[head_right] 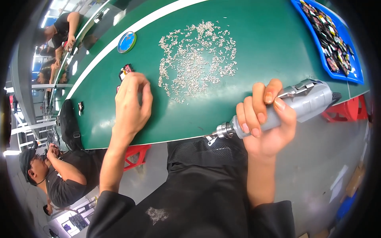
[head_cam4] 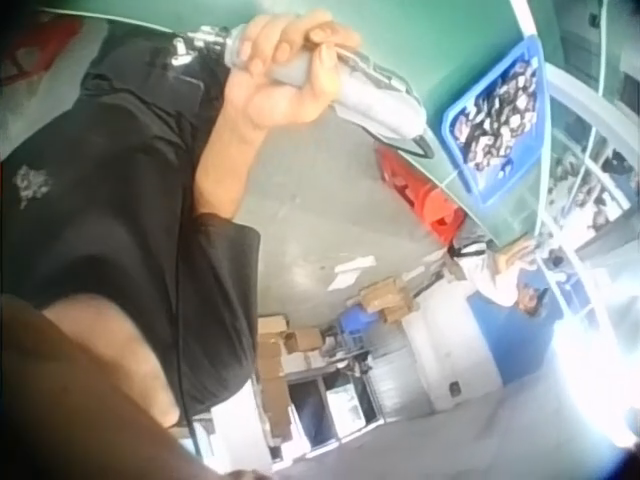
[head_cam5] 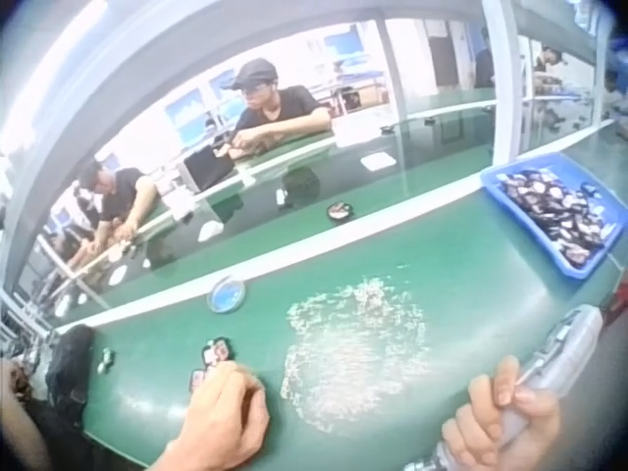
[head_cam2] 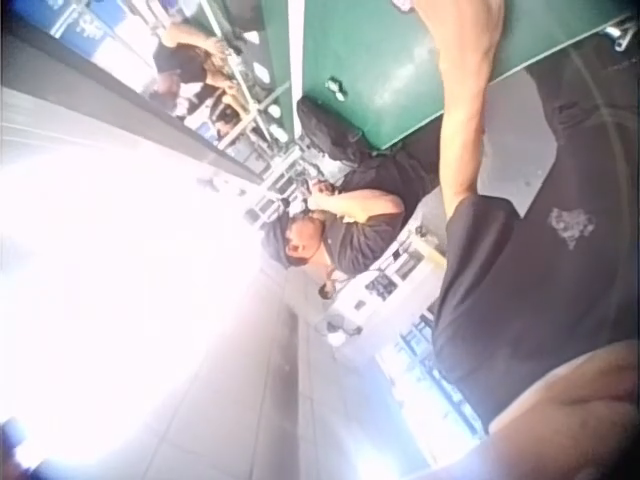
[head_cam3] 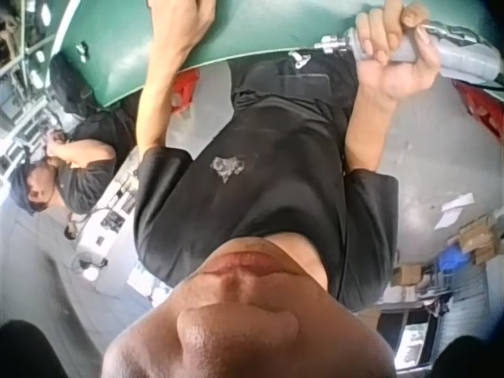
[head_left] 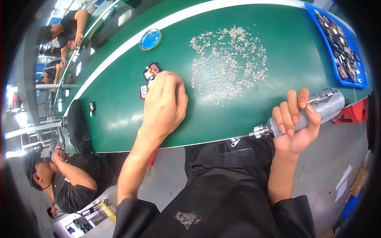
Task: Assemble small electronic components by inserting pieces and using an electric screwdriver.
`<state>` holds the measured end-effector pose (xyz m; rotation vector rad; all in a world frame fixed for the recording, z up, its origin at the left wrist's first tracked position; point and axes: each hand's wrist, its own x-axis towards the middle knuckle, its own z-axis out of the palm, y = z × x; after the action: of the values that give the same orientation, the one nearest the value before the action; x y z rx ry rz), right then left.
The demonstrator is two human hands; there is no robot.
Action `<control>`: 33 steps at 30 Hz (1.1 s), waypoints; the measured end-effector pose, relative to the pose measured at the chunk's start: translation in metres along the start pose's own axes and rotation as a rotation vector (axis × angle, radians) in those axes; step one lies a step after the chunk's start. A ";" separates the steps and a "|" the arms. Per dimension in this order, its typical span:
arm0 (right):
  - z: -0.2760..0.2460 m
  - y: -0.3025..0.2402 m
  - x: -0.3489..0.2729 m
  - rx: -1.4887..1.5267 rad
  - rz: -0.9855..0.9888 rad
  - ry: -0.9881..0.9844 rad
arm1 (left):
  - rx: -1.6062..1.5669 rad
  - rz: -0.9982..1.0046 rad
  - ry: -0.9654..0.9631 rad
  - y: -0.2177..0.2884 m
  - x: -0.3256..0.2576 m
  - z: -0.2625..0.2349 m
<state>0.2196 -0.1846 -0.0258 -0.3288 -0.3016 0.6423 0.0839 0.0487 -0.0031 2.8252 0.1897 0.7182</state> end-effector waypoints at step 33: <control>0.012 0.009 -0.004 -0.013 -0.058 0.118 | -0.773 -0.498 0.239 0.019 -0.044 -0.006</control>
<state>0.2070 -0.1778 -0.0192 -0.3677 -0.2014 0.5620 0.0438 0.0240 -0.0135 1.8573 0.5053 0.7847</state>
